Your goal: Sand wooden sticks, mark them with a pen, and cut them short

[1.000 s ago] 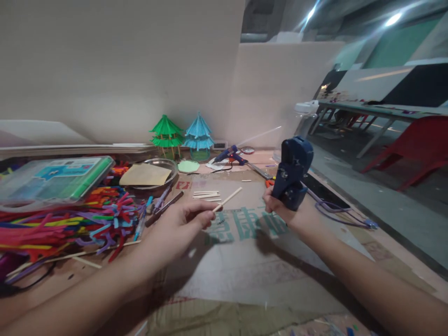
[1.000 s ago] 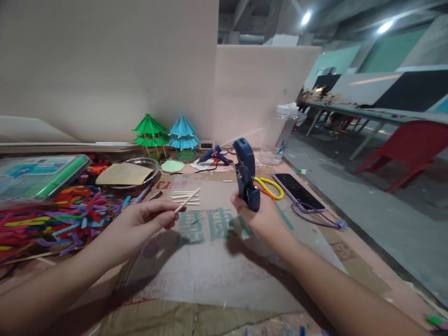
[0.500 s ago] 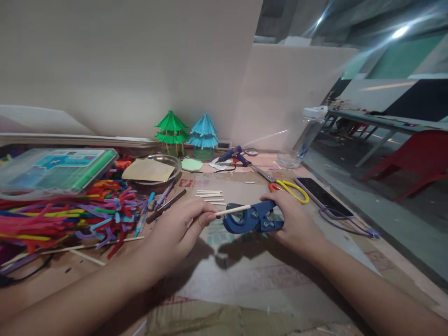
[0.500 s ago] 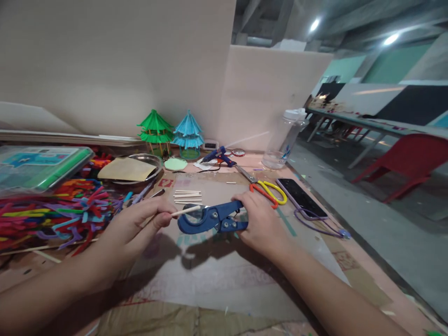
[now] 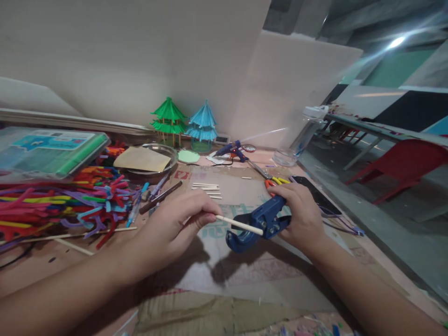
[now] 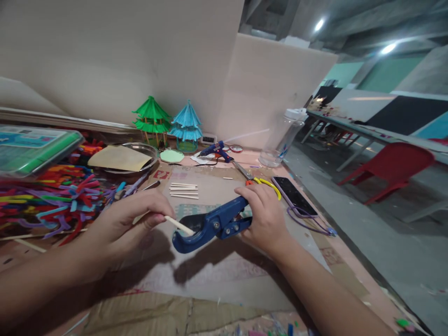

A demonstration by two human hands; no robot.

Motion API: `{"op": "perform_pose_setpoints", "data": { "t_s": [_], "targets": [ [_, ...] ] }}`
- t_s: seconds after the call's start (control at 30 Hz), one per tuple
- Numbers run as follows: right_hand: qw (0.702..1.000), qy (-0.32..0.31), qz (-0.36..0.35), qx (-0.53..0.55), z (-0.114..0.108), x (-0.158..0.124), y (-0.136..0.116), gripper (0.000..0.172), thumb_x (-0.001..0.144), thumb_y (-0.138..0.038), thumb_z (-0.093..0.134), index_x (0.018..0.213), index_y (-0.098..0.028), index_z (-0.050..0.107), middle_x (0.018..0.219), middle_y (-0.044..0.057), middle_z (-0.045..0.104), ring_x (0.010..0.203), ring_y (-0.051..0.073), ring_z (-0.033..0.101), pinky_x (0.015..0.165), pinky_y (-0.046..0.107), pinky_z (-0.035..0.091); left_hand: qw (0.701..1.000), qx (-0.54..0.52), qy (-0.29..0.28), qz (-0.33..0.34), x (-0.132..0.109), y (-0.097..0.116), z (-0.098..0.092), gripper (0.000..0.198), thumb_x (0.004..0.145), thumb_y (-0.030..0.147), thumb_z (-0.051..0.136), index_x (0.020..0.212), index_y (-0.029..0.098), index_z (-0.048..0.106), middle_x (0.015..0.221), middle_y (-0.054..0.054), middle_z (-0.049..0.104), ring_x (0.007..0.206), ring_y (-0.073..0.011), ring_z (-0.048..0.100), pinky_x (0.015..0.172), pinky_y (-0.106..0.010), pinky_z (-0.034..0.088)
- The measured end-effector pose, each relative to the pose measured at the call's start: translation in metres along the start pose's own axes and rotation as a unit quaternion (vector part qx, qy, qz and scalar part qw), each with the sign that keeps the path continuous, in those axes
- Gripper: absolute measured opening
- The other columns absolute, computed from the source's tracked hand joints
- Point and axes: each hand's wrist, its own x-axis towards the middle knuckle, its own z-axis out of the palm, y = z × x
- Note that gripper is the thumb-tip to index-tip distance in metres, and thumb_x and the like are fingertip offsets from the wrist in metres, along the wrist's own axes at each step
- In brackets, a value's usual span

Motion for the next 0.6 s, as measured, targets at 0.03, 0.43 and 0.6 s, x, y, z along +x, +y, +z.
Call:
{"op": "perform_pose_setpoints", "data": {
  "t_s": [0.03,0.43,0.6],
  "targets": [
    [1.0,-0.002,-0.005,-0.004,-0.0004,0.0004,-0.0004,0.044,0.076,-0.024,0.056,0.12,-0.022,0.053,0.101,0.013,0.064,0.095,0.031,0.062,0.087,0.048,0.047,1.0,0.0,-0.003,0.007,-0.0003,-0.0002,0.0011,0.016,0.094,0.018,0.049,0.084,0.02,0.061,0.079,0.001,0.064,0.074,-0.0119,0.059,0.069,-0.022,0.046],
    [1.0,-0.005,-0.007,-0.014,-0.0015,0.0011,-0.0043,0.043,0.076,-0.027,0.055,0.119,-0.024,0.052,0.1,0.012,0.064,0.092,0.031,0.061,0.085,0.048,0.047,0.996,0.027,0.014,0.08,-0.0005,-0.0009,0.0006,0.015,0.093,0.014,0.051,0.09,0.021,0.065,0.085,-0.002,0.067,0.079,-0.0113,0.063,0.072,-0.02,0.049],
    [0.999,0.002,-0.014,-0.029,-0.0038,0.0034,-0.0055,0.042,0.078,-0.03,0.056,0.119,-0.025,0.05,0.099,0.011,0.063,0.089,0.03,0.061,0.084,0.048,0.048,0.994,0.048,0.012,0.097,-0.0008,-0.0008,-0.0001,0.014,0.093,0.015,0.053,0.093,0.022,0.065,0.087,-0.001,0.067,0.08,-0.0096,0.063,0.072,-0.018,0.049]
  ]
}}
